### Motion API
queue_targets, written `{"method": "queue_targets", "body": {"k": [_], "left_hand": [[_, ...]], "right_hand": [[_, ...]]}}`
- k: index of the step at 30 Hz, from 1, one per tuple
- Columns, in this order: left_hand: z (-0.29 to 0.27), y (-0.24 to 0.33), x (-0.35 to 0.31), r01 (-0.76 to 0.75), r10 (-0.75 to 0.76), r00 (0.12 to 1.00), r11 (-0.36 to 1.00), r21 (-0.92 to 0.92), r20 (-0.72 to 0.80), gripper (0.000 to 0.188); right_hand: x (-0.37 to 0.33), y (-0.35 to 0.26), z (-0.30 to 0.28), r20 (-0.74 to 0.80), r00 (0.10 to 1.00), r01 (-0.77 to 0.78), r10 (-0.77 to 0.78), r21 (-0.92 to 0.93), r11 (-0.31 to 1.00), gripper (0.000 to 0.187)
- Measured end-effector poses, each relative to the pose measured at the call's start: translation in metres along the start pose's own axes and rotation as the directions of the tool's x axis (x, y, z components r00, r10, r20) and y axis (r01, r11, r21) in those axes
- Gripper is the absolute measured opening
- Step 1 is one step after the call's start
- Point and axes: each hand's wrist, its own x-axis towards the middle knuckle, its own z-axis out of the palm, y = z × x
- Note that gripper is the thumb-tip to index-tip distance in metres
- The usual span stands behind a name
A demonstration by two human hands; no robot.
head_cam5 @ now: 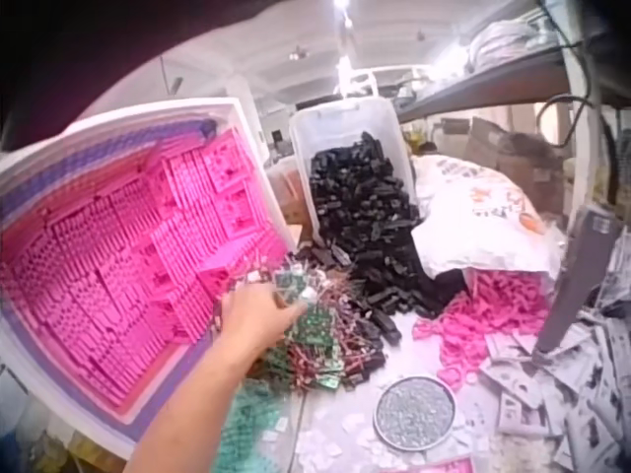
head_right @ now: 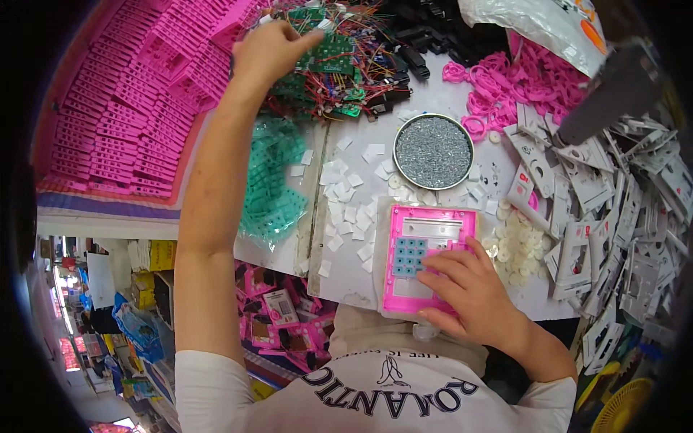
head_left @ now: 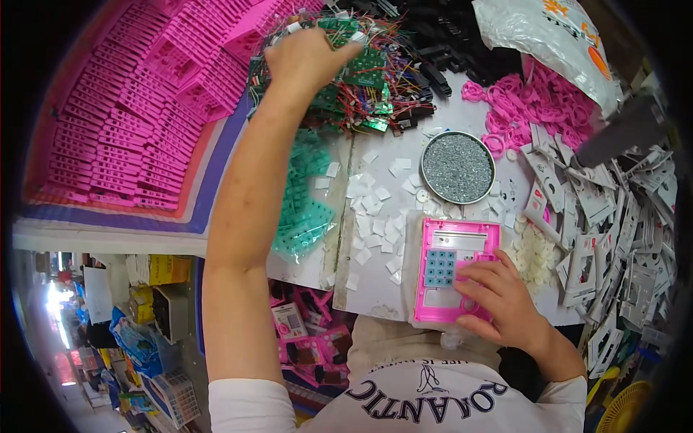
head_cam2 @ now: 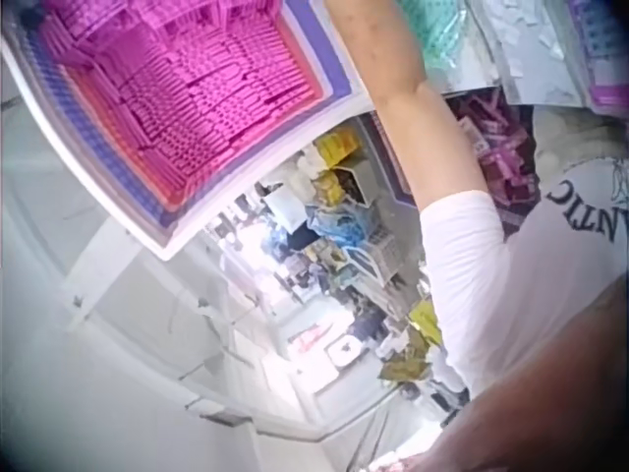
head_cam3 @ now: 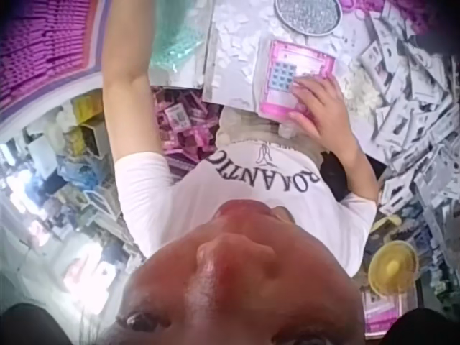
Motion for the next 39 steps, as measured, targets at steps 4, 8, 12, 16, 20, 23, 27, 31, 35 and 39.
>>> {"method": "queue_targets", "body": {"k": [4, 8, 12, 16, 20, 23, 27, 31, 35, 39], "left_hand": [[0.021, -0.011, 0.008, 0.190, -0.102, 0.968, 0.893, -0.407, 0.229, 0.040], [-0.001, -0.040, 0.011, 0.401, -0.006, 0.915, 0.131, -0.907, 0.404, 0.024], [-0.010, -0.016, -0.015, 0.109, -0.134, 0.990, 0.557, -0.823, 0.040, 0.019], [-0.039, 0.031, -0.074, -0.230, -0.015, 0.948, 0.661, -0.714, -0.319, 0.014], [-0.048, 0.092, -0.152, -0.541, 0.249, 0.773, 0.739, -0.401, -0.583, 0.019], [-0.073, 0.127, -0.205, -0.501, 0.390, 0.865, 0.710, -0.496, -0.316, 0.026], [-0.102, 0.100, -0.267, -0.281, 0.267, 0.954, 0.638, -0.717, -0.136, 0.026], [-0.100, 0.091, -0.311, -0.028, 0.128, 0.991, 0.510, -0.860, 0.044, 0.020], [-0.085, 0.099, -0.311, -0.009, -0.094, 0.993, 0.555, -0.832, -0.073, 0.016], [-0.095, 0.089, -0.316, 0.273, -0.023, 0.955, 0.464, -0.843, 0.296, 0.018]], "right_hand": [[-0.008, 0.000, -0.003, -0.012, 1.000, -0.001, 0.002, 0.027, 1.000, 0.043], [-0.020, 0.005, -0.010, -0.066, 0.997, -0.020, 0.027, 0.105, 0.994, 0.040], [-0.014, 0.012, -0.015, -0.157, 0.987, 0.045, -0.027, 0.110, 0.993, 0.040], [0.018, 0.009, -0.028, -0.415, 0.908, 0.151, -0.058, 0.196, 0.969, 0.044], [0.076, -0.015, -0.008, -0.550, 0.798, 0.263, 0.247, 0.686, 0.678, 0.047], [0.088, -0.008, 0.011, -0.330, 0.854, 0.202, 0.403, 0.923, 0.328, 0.042], [0.074, -0.004, 0.010, 0.024, 0.911, -0.036, 0.413, 0.999, 0.021, 0.031], [0.063, -0.004, 0.007, 0.107, 0.897, -0.140, 0.430, 0.989, 0.045, 0.032], [0.063, 0.003, 0.023, 0.415, 0.803, -0.110, 0.427, 0.808, -0.578, 0.039], [0.056, -0.032, 0.059, 0.389, 0.827, -0.225, 0.406, 0.890, -0.396, 0.038]]}}
